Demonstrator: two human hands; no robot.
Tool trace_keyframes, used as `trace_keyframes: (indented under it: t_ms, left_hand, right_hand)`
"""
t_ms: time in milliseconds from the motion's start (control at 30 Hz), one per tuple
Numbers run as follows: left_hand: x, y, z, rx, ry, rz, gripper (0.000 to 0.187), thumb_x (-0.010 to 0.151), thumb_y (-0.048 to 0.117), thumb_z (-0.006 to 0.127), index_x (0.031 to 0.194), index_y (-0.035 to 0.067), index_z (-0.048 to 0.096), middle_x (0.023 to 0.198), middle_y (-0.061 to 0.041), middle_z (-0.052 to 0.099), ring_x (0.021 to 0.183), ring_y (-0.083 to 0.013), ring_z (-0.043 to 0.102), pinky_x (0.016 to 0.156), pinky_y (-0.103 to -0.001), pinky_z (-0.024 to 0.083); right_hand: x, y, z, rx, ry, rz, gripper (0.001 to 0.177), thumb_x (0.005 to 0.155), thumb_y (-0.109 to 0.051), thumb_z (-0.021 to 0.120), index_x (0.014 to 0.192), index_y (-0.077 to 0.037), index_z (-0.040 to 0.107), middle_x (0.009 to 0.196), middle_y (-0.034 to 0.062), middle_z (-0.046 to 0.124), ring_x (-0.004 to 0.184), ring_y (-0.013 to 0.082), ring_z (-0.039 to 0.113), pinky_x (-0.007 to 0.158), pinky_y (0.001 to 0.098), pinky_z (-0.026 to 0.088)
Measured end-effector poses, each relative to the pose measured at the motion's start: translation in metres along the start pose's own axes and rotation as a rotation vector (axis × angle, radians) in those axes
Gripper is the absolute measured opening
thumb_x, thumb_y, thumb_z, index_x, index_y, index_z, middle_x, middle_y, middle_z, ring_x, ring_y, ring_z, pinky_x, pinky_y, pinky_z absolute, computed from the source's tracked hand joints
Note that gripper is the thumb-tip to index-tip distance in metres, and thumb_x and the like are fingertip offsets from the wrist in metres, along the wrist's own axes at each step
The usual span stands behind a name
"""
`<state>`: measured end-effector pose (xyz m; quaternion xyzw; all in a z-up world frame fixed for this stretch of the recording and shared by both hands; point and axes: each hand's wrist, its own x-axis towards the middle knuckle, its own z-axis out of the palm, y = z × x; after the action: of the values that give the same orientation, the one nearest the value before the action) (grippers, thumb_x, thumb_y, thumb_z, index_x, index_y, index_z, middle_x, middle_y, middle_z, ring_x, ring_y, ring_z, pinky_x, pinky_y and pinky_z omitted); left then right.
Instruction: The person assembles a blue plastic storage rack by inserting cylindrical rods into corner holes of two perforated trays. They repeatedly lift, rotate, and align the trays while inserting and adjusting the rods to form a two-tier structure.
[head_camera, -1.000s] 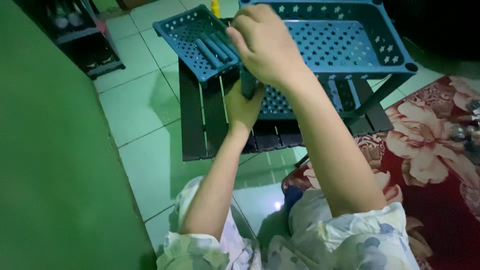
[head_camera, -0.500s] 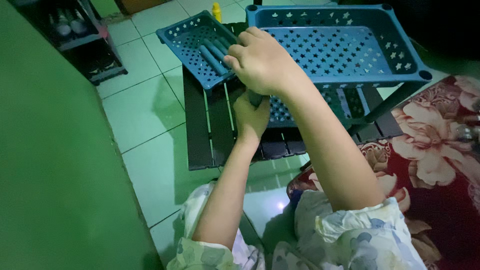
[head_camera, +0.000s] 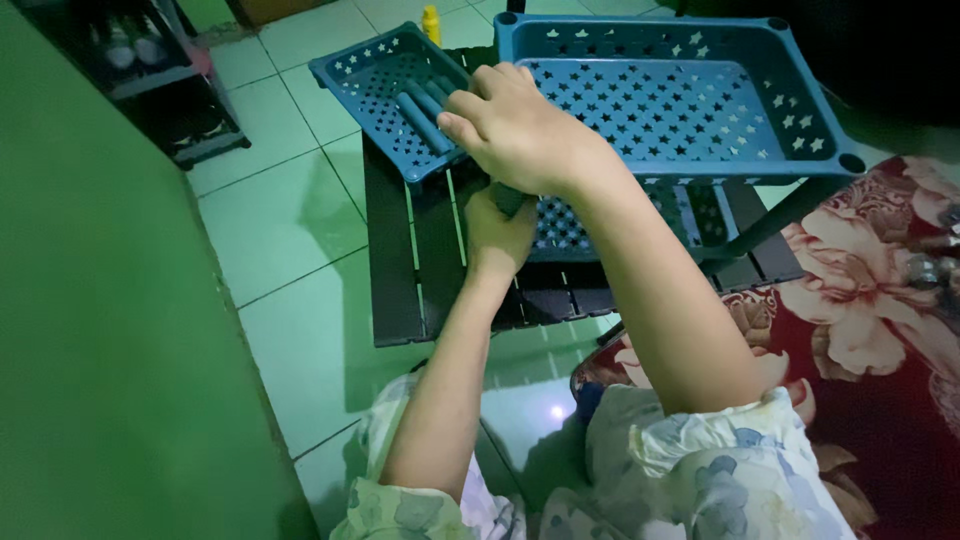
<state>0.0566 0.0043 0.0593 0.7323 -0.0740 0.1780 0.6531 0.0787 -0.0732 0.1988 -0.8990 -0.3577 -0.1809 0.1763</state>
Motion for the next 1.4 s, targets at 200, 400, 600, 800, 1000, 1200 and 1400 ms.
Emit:
trace_keyframes:
  t_ms: [200,400,600,800,1000,1200,1400]
  left_hand:
    - [-0.003,-0.001,0.002,0.038,0.047,0.085,0.021,0.087,0.022,0.07,0.087,0.001,0.072,0.079,-0.02,0.074,0.082,-0.0311,0.076,0.068,-0.041,0.055]
    - [-0.01,0.019,-0.001,0.007,0.043,-0.006,0.028,0.086,0.027,0.073,0.089,-0.001,0.07,0.077,-0.019,0.073,0.077,-0.0342,0.076,0.068,-0.044,0.054]
    - [-0.027,0.014,-0.017,-0.011,-0.025,0.18,0.055,0.091,0.033,0.075,0.131,0.001,0.055,0.119,-0.02,0.067,0.11,-0.03,0.067,0.094,-0.04,0.051]
    - [-0.052,-0.033,-0.018,0.128,0.036,0.371,0.084,0.092,0.027,0.08,0.153,-0.003,0.032,0.154,-0.024,0.042,0.146,-0.0365,0.042,0.126,-0.045,0.028]
    - [-0.062,-0.061,-0.013,-0.069,0.001,0.312,0.086,0.095,0.023,0.076,0.159,-0.002,0.025,0.16,-0.02,0.037,0.15,-0.0334,0.038,0.129,-0.043,0.025]
    - [-0.077,-0.059,0.002,0.011,0.054,0.309,0.075,0.095,0.02,0.078,0.154,0.0,0.037,0.152,-0.019,0.048,0.142,-0.0315,0.048,0.123,-0.041,0.034]
    - [-0.07,-0.052,0.007,0.116,0.113,0.26,0.04,0.097,0.012,0.075,0.131,0.001,0.061,0.13,-0.015,0.067,0.122,-0.0305,0.064,0.108,-0.04,0.047]
  right_hand:
    - [-0.001,0.002,0.001,0.001,-0.013,-0.003,0.033,0.109,-0.033,0.05,0.111,-0.005,0.067,0.107,0.0199,0.056,0.108,0.0405,0.049,0.098,0.049,0.042]
    - [-0.005,-0.015,-0.013,-0.13,0.223,-0.173,0.029,0.111,-0.029,0.059,0.116,-0.002,0.066,0.114,0.0182,0.056,0.112,0.0376,0.053,0.1,0.0471,0.044]
    - [-0.095,-0.023,-0.022,-0.06,0.534,-0.059,0.035,0.109,-0.026,0.061,0.136,-0.003,0.064,0.141,0.0161,0.058,0.14,0.0361,0.053,0.122,0.0445,0.044]
    - [-0.199,0.013,0.008,1.601,0.774,-0.083,0.06,0.118,-0.056,0.045,0.144,-0.003,0.051,0.149,0.0142,0.059,0.144,0.0291,0.048,0.129,0.043,0.027]
    - [-0.229,0.033,0.03,2.455,0.834,0.041,0.094,0.1,-0.073,0.036,0.161,-0.002,0.033,0.169,0.0142,0.034,0.161,0.032,0.023,0.131,0.0566,0.014]
    - [-0.257,0.048,0.039,2.376,0.848,0.069,0.09,0.098,-0.07,0.039,0.16,-0.004,0.036,0.166,0.0147,0.038,0.159,0.0318,0.028,0.129,0.0588,0.02]
    - [-0.308,0.115,0.035,1.11,1.239,0.316,0.041,0.122,-0.038,0.053,0.123,0.003,0.061,0.115,0.011,0.063,0.105,0.0205,0.057,0.098,0.0336,0.045]
